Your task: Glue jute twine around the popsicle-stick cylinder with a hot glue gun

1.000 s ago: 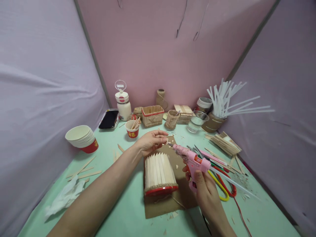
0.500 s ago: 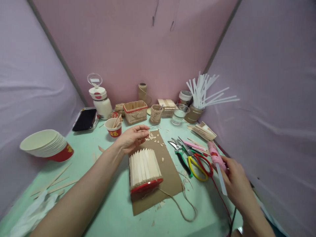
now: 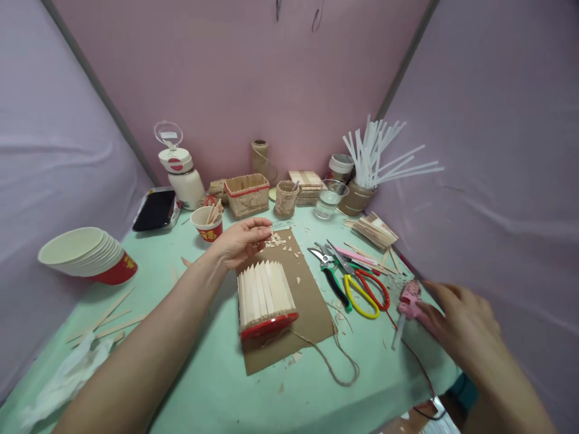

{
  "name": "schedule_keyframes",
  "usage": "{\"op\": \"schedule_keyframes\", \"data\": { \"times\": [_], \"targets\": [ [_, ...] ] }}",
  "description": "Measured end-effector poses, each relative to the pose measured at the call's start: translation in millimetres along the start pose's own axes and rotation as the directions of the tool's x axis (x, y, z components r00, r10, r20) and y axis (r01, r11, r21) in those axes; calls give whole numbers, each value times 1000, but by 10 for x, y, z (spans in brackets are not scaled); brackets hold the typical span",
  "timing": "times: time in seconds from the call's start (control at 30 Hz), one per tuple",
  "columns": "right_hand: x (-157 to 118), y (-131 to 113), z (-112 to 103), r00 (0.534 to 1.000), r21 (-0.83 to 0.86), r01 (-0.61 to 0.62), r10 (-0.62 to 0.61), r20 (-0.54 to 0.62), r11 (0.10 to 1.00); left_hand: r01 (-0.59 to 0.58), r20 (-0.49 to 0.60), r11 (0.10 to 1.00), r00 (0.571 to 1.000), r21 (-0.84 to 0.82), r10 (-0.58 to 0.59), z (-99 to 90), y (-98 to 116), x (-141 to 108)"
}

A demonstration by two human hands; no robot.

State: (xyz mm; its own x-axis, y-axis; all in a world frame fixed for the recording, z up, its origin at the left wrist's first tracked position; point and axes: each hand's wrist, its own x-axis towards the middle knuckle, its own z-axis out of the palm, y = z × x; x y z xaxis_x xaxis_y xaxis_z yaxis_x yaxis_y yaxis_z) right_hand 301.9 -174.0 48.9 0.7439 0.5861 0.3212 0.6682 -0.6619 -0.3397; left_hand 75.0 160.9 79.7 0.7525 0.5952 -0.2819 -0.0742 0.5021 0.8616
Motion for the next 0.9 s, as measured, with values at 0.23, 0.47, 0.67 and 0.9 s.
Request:
{"op": "schedule_keyframes", "data": {
  "times": [0.23, 0.47, 0.67, 0.9],
  "targets": [
    [130, -1581, 479, 837, 213, 313, -375, 400, 926, 2, 17, 1000, 1000, 7, -2, 18, -32, -16],
    [120, -1694, 872, 826, 167, 298, -341, 449, 940, 0, 30, 1000, 1000, 26, -1, 31, -30, -25],
    [110, -1677, 959, 828, 211, 292, -357, 433, 933, 1, 25, 999, 1000, 38, -2, 34, -44, -28],
    [455, -1919, 554, 855, 452, 187, -372, 363, 872, -86, -26, 990, 996, 108, 90, 67, 15, -77]
  ]
}}
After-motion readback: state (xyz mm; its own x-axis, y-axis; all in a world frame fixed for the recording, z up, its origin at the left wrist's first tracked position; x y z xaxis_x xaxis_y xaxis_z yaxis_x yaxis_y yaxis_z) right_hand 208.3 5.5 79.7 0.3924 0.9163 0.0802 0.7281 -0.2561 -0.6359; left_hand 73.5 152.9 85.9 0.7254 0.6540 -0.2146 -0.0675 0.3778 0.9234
